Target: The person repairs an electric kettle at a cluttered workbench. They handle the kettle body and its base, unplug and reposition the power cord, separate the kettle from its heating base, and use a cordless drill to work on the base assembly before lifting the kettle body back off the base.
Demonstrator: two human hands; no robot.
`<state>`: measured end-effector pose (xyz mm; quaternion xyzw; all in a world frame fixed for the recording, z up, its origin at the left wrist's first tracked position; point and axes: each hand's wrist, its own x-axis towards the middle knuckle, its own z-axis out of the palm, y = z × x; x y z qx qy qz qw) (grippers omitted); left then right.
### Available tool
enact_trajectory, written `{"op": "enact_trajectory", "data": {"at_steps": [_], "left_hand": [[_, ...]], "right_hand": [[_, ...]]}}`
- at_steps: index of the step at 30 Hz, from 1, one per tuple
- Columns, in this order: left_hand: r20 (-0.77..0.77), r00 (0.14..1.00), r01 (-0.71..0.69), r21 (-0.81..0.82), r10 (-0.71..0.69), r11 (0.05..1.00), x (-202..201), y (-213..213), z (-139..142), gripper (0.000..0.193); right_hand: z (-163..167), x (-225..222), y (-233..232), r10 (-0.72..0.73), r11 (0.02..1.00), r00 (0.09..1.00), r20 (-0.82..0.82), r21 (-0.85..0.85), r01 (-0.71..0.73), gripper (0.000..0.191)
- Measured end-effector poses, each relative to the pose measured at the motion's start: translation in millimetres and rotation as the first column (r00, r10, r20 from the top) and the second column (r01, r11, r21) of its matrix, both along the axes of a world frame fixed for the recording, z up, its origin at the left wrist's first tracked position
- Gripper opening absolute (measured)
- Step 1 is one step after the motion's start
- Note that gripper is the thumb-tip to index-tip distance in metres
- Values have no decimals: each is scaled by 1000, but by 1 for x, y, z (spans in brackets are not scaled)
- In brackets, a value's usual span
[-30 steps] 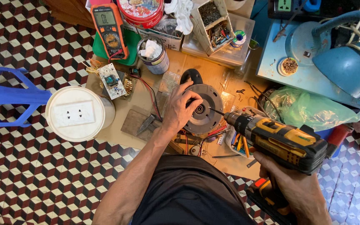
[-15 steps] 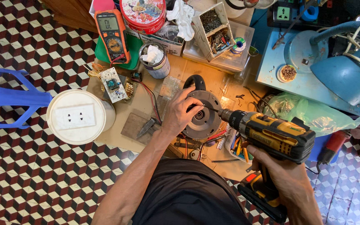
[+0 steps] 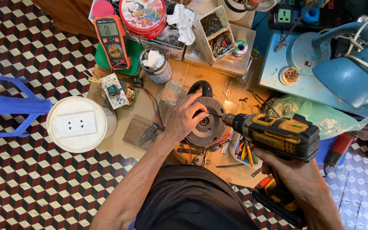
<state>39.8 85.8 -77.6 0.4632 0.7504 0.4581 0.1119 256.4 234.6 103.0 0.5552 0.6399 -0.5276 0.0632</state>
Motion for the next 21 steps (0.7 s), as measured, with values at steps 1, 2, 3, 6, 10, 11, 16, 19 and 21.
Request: {"op": "enact_trajectory", "data": {"at_steps": [1,2,3,6,10,11,16,19,21], "left_hand": [[-28,1000,6,-10,-7,1000,0,1,-1,18],[-57,998,13,-21,-14,1000,0,1,-1,18],[-85,996,17,-33,-20,999,0,1,-2,19],[-138,990,40,-34,-44,999,0,3,-3,17],[-75,997,7,-46,-11,999,-6,5,-3,16],[-11,1000,2,-60,-3,998,-9,5,-4,15],[210,978,-8,-26,13,1000,-20,5,-7,16],[223,974,-29,-28,35,999,-20,5,-10,17],[202,979,-28,-11,30,1000,-19,6,-11,17]], "right_hand": [[1,-1,1,15,1000,1000,8,2,-15,30],[2,-2,2,46,999,999,-3,22,-46,30],[3,-4,3,79,996,997,-13,42,-78,31],[9,-4,3,88,994,996,-24,70,-86,35],[22,5,4,71,994,991,114,69,-80,35],[23,7,2,84,992,995,58,85,-89,36],[4,15,-15,125,989,990,64,71,-130,37],[-10,17,-22,99,995,995,12,-20,-98,34],[-17,16,-24,108,993,994,-25,-36,-109,34]]}}
